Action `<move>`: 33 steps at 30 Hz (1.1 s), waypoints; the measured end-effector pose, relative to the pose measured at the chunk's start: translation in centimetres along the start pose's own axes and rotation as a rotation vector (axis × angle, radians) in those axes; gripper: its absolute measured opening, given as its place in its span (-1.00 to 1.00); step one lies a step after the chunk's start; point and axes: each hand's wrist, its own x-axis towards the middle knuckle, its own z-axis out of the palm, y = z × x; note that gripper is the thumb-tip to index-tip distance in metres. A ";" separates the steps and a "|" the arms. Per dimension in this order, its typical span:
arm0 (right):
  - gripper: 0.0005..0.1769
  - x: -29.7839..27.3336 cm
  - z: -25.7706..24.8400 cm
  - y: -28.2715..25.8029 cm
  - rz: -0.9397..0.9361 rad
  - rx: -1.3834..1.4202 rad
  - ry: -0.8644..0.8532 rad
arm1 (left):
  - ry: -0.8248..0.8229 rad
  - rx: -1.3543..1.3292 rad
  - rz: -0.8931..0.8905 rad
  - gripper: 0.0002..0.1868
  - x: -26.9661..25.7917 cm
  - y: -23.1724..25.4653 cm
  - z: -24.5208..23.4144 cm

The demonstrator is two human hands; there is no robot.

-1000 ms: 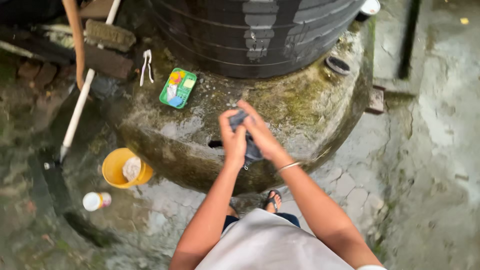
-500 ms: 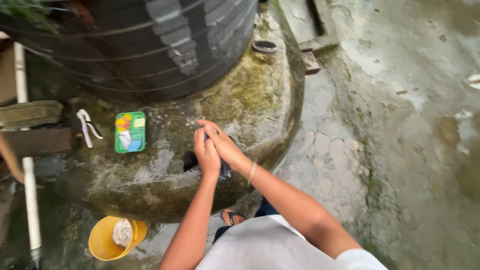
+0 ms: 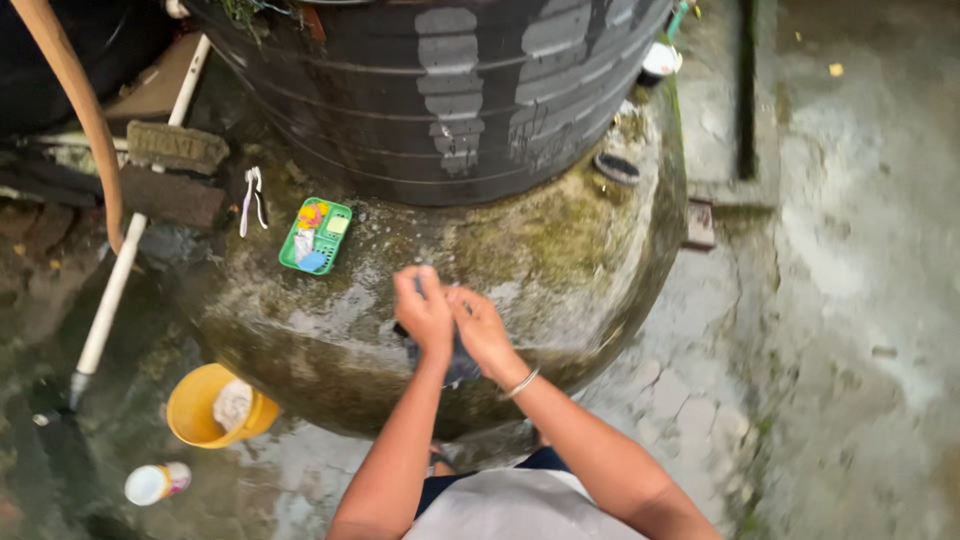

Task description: The person washes clothes by hand, wringing out a white cloth, applying soap to a dark garment, scrubbing it against a concrete surface, and rinsing and squeezing the clothes in a bucket of water.

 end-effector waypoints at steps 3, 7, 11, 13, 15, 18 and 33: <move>-0.74 1.9 -2.7 0.7 -0.076 -0.017 0.003 | 0.118 0.075 -0.176 -0.78 -1.7 1.4 2.9; -0.67 5.0 -6.4 0.2 0.091 0.314 -0.128 | -0.103 0.146 0.232 -0.68 -8.2 3.1 7.0; -0.58 4.9 -6.3 -1.8 0.342 0.601 -0.334 | 0.150 0.399 -0.055 -0.57 -1.5 -1.2 8.6; -0.66 1.8 -5.8 -1.9 0.092 0.094 -0.384 | 0.456 0.204 -0.193 -0.53 2.5 -2.8 7.3; -0.61 0.9 -6.8 -2.1 0.067 -0.075 -0.388 | 0.636 -0.058 -0.203 -0.51 5.6 -2.9 5.3; -0.65 1.7 -10.4 -1.1 0.157 -0.281 -0.296 | 0.587 -0.516 -0.377 -0.64 8.8 -0.8 0.3; -0.64 6.1 -17.0 6.4 0.484 0.770 -0.330 | 0.210 -0.863 -0.910 -0.77 -1.7 -9.5 3.2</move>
